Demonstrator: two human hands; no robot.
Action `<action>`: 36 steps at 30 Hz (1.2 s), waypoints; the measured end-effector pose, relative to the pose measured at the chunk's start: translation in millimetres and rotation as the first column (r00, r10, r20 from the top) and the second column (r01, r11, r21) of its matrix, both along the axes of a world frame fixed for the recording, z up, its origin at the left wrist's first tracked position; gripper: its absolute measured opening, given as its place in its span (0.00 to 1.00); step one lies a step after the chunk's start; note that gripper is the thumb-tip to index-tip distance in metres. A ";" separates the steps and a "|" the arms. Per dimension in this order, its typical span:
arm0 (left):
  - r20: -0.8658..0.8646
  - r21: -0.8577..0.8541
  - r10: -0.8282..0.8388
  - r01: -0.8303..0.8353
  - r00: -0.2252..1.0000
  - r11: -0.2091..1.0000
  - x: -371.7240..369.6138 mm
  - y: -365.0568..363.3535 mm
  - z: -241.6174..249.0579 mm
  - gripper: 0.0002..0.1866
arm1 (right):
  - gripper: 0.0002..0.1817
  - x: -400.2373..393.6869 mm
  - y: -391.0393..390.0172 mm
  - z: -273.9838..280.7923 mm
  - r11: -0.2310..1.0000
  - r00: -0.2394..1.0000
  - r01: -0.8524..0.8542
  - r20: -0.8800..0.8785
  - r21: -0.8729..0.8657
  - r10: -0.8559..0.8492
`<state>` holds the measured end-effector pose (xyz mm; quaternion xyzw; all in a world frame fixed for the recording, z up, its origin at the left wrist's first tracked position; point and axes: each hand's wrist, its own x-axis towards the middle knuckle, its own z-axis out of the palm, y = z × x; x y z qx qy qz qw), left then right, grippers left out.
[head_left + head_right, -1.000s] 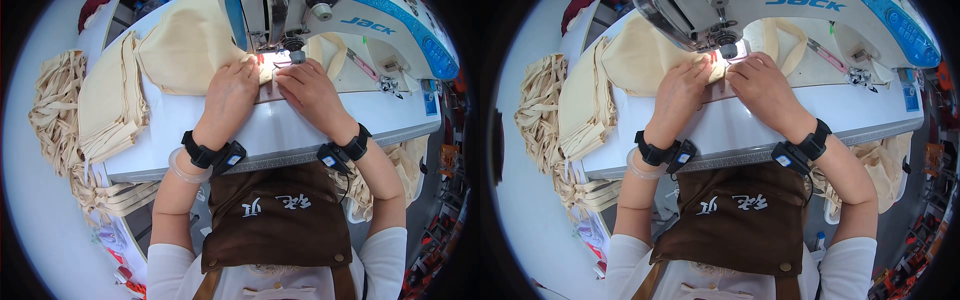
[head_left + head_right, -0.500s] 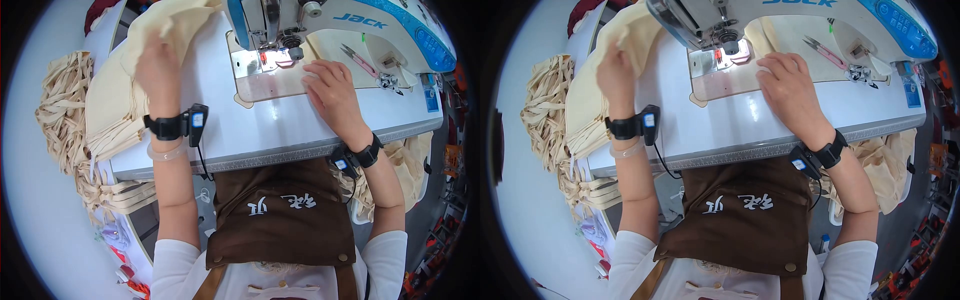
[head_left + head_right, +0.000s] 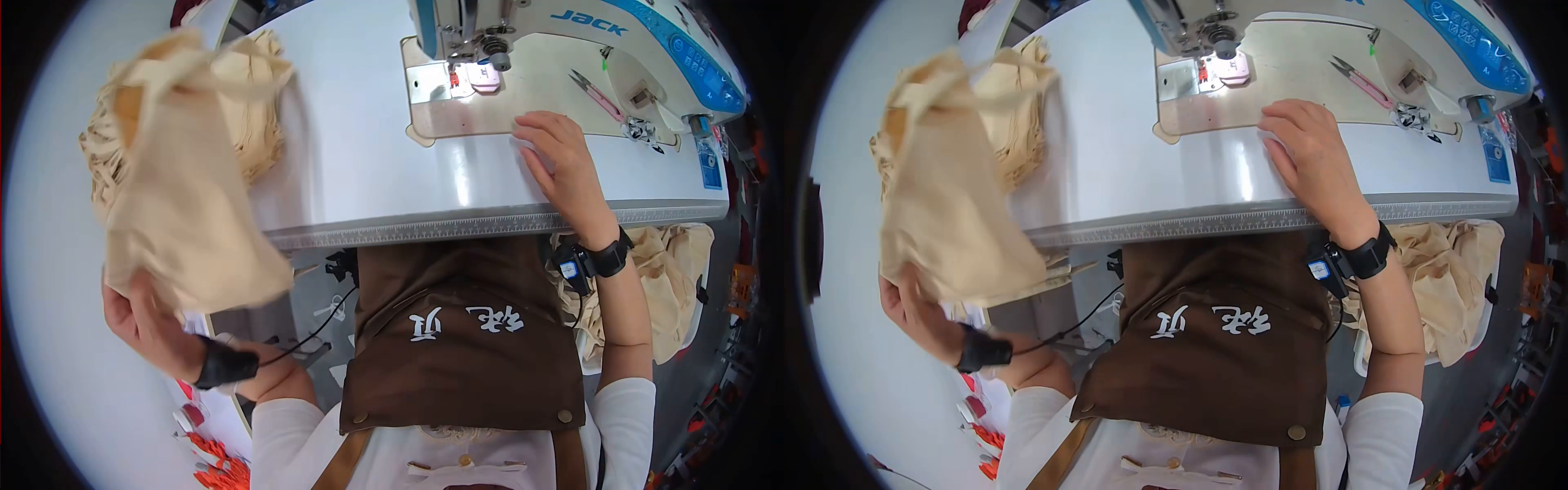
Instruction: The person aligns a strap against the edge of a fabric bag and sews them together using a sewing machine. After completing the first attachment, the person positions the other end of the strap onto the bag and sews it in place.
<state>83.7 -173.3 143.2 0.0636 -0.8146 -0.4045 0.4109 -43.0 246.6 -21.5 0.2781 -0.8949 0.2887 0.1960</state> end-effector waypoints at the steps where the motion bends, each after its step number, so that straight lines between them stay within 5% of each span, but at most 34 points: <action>1: 0.127 -0.003 -0.101 0.102 0.987 0.995 24.5 -4.4 9.2 0.14 | 0.11 2.7 -2.3 2.2 0.999 0.999 -0.041 0.021 -0.030 0.042; 3: 0.439 -0.050 -0.375 0.439 0.816 0.897 46.3 -16.7 36.3 0.14 | 0.09 10.5 -11.0 9.0 0.991 0.991 -0.097 0.078 -0.090 0.104; 5: 0.766 0.012 -0.534 0.823 0.357 0.568 48.2 -33.7 70.0 0.16 | 0.07 20.8 -21.7 17.3 0.978 0.978 -0.162 0.112 -0.133 0.177; 6: 0.836 0.165 -0.534 0.871 0.126 0.464 41.7 -35.9 76.9 0.14 | 0.07 25.5 -28.1 23.3 0.968 0.969 -0.200 0.118 -0.149 0.219; 9: 0.822 0.446 -0.513 0.838 -0.245 0.314 13.7 -17.7 66.4 0.10 | 0.08 44.4 -51.6 22.6 0.899 0.892 -0.325 0.220 -0.292 0.394; 13: 0.662 0.497 -0.736 0.817 -0.141 0.291 -15.2 40.9 24.5 0.10 | 0.10 71.6 -88.8 32.5 0.749 0.707 -0.362 0.360 -0.555 0.609; 15: 0.616 0.343 -0.787 0.914 -0.044 0.217 -29.6 68.8 3.3 0.11 | 0.14 76.5 -101.8 30.3 0.670 0.704 -0.457 0.222 -0.586 0.674; 18: 0.544 0.293 -0.835 0.915 0.079 0.277 -42.8 98.8 -29.7 0.16 | 0.19 78.8 -112.6 21.3 0.622 0.698 -0.481 0.160 -0.618 0.698; 22: 0.573 -0.027 -0.752 0.924 0.328 0.382 -53.4 120.6 -44.2 0.22 | 0.18 89.0 -102.1 19.8 0.534 0.483 -0.247 0.375 -0.809 0.791; 25: 0.535 -0.120 -0.751 0.915 0.387 0.386 -52.7 123.1 -48.6 0.21 | 0.19 93.5 -100.0 18.5 0.445 0.274 -0.040 0.418 -0.895 0.866; 31: 0.543 -0.121 -0.742 0.911 0.393 0.394 -49.2 117.0 -58.6 0.18 | 0.20 89.9 -90.2 19.2 0.392 0.146 -0.036 0.383 -0.919 0.912; 35: 0.556 -0.096 -0.739 0.912 0.381 0.398 -43.1 113.3 -58.6 0.17 | 0.17 85.4 -69.5 13.7 0.502 -0.033 -0.019 0.502 -0.865 0.864; 36: 0.553 -0.088 -0.743 0.913 0.377 0.397 -41.9 114.2 -60.2 0.17 | 0.16 88.5 -71.3 15.4 0.499 0.013 -0.019 0.498 -0.867 0.867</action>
